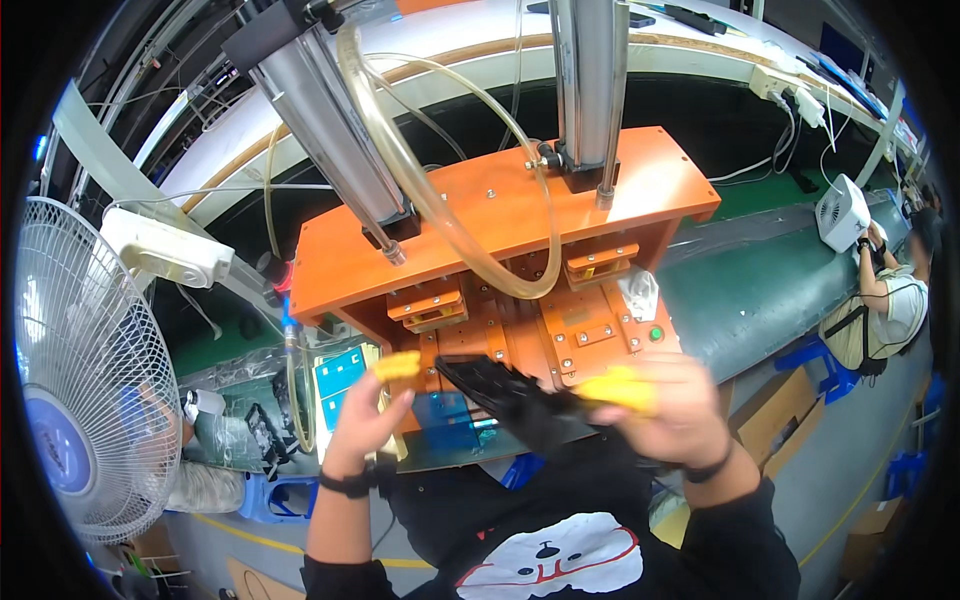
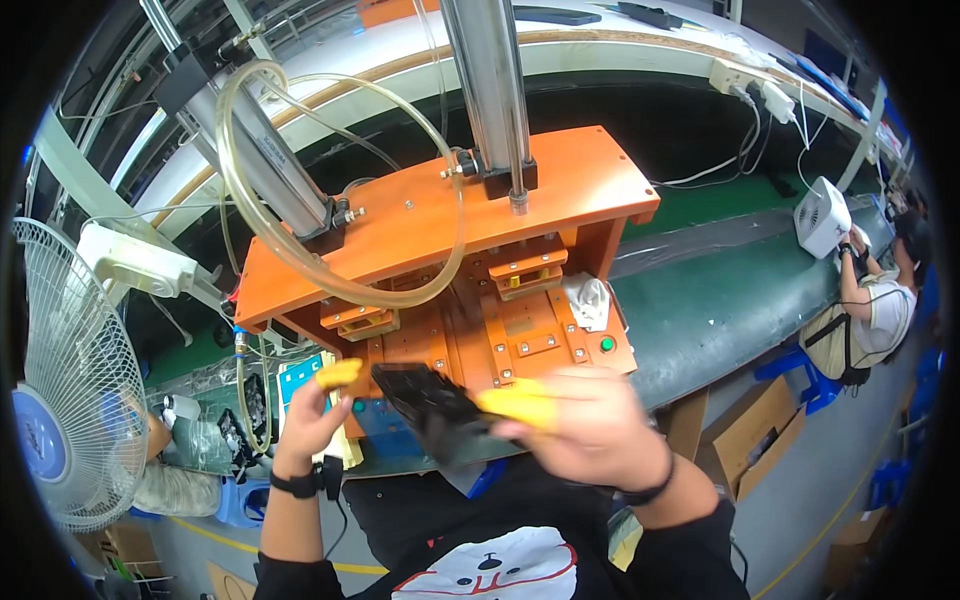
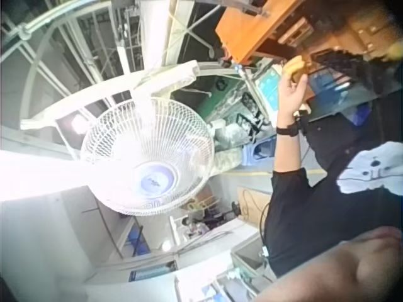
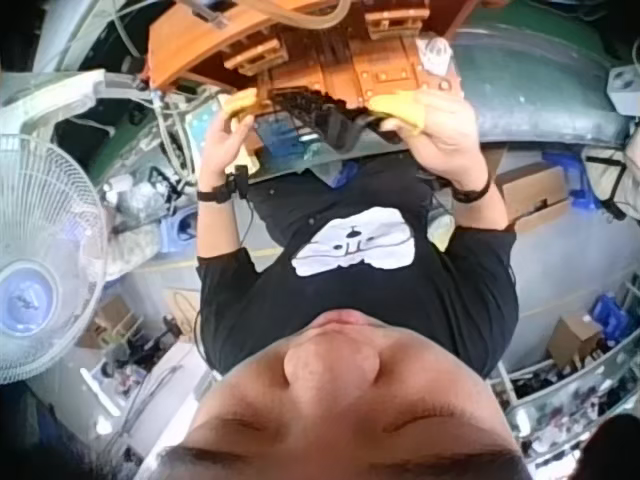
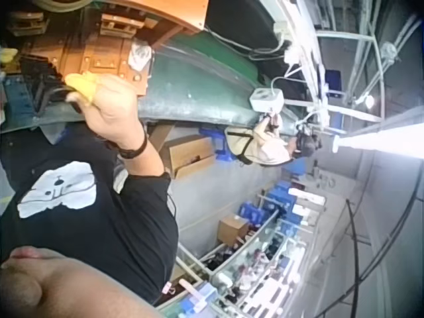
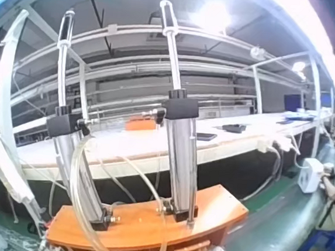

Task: The person repeatedly places small black rectangular objects into an orange press machine, activates the press, and removes the processed items. They handle the objects one at a time, using yellow foam pads to assist with placement and removal.

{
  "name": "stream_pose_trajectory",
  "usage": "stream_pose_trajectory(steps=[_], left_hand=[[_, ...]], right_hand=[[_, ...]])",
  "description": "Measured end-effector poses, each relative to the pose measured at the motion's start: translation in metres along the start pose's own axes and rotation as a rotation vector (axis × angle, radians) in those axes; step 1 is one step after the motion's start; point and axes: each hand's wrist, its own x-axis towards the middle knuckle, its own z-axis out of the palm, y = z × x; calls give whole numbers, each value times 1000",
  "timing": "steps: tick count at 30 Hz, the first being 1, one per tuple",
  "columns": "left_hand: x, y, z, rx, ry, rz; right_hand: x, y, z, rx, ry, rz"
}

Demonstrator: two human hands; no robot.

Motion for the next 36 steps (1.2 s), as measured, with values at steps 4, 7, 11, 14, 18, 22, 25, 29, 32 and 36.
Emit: stream_pose_trajectory(steps=[4,7,11,14,18,22,25,29,32,36], left_hand=[[57,-8,9,235,-39,-153],[96,-6,19,448,-103,-187],[124,-58,19,784,-40,-70],[147,-72,20,815,-24,-69],[157,-71,23,815,-24,-76],[157,-71,21,821,-20,-90],[161,-70,21,817,-22,-83],[155,-64,19,789,-28,-82],[132,-48,13,726,-42,-102],[128,-52,18,719,-33,-85]], right_hand=[[-136,40,-53,455,625,491],[-214,87,-83,757,874,532],[-241,131,-88,832,1256,704],[-266,189,-96,881,1254,744],[-272,277,-94,929,1251,811],[-231,369,-72,900,1303,844],[-173,417,-50,876,1344,904],[-94,424,-35,842,833,1172],[-74,403,-22,599,608,1180],[-95,362,-26,505,374,1175]])
